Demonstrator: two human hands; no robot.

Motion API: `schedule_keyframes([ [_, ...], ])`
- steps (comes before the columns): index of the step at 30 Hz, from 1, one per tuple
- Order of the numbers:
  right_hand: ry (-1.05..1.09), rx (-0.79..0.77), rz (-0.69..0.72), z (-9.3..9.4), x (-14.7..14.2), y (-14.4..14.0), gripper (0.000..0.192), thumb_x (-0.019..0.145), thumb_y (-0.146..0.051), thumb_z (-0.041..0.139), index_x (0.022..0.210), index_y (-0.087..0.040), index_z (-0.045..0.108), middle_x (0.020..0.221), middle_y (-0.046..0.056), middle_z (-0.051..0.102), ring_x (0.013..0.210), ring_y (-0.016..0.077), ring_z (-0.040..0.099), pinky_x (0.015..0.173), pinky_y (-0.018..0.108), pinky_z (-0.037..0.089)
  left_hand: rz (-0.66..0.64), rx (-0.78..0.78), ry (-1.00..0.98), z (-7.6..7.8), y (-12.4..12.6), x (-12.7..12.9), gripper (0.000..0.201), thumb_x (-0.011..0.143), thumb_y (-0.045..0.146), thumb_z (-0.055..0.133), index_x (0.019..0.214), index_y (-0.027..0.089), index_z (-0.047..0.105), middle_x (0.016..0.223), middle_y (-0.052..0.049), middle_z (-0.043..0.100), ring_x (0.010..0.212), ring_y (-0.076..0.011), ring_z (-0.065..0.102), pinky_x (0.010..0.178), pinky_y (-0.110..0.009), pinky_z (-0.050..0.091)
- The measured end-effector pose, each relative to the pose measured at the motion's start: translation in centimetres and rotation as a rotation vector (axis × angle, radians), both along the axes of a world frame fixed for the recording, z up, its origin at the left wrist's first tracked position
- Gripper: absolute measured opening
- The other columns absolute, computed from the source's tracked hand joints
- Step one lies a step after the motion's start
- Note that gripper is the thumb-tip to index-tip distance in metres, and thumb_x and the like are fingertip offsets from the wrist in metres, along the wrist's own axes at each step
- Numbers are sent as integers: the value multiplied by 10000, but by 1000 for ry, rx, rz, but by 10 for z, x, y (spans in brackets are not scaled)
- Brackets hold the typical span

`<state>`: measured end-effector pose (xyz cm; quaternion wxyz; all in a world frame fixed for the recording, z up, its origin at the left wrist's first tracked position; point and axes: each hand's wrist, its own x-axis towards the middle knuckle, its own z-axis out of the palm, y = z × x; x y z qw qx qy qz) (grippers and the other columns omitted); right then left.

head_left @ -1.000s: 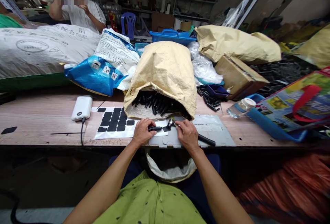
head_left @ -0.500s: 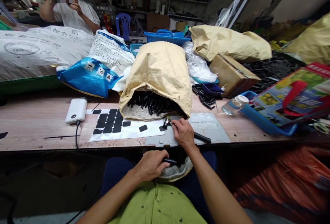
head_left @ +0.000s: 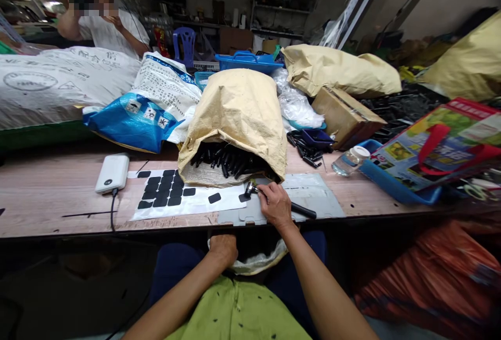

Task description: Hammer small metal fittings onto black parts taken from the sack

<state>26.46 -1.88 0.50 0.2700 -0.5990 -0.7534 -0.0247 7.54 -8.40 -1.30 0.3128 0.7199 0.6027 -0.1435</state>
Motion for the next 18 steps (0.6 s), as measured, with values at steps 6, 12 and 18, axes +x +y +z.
schedule_keyframes([
  [6,-12,4,-6,-1,0,0,208,948,-259,585,1115,-245,708,945,49,611,906,218,509,827,327,391,-165,59,-6,12,-20,-5,360,925,322,523,1152,132,728,1138,-202,745,1095,-348,705,943,-464,536],
  [12,-18,-2,-8,-1,0,0,211,949,-256,582,1121,-242,703,950,52,610,896,217,502,813,326,387,-41,190,-342,59,19,-21,303,931,398,487,901,247,748,885,-57,773,856,-236,715,721,-306,496],
  [18,-13,0,0,0,1,0,208,948,-252,577,1114,-244,703,943,53,600,893,216,502,817,331,394,477,550,-236,72,125,-41,269,864,417,556,858,202,716,867,-94,752,863,-258,679,716,-315,446],
])
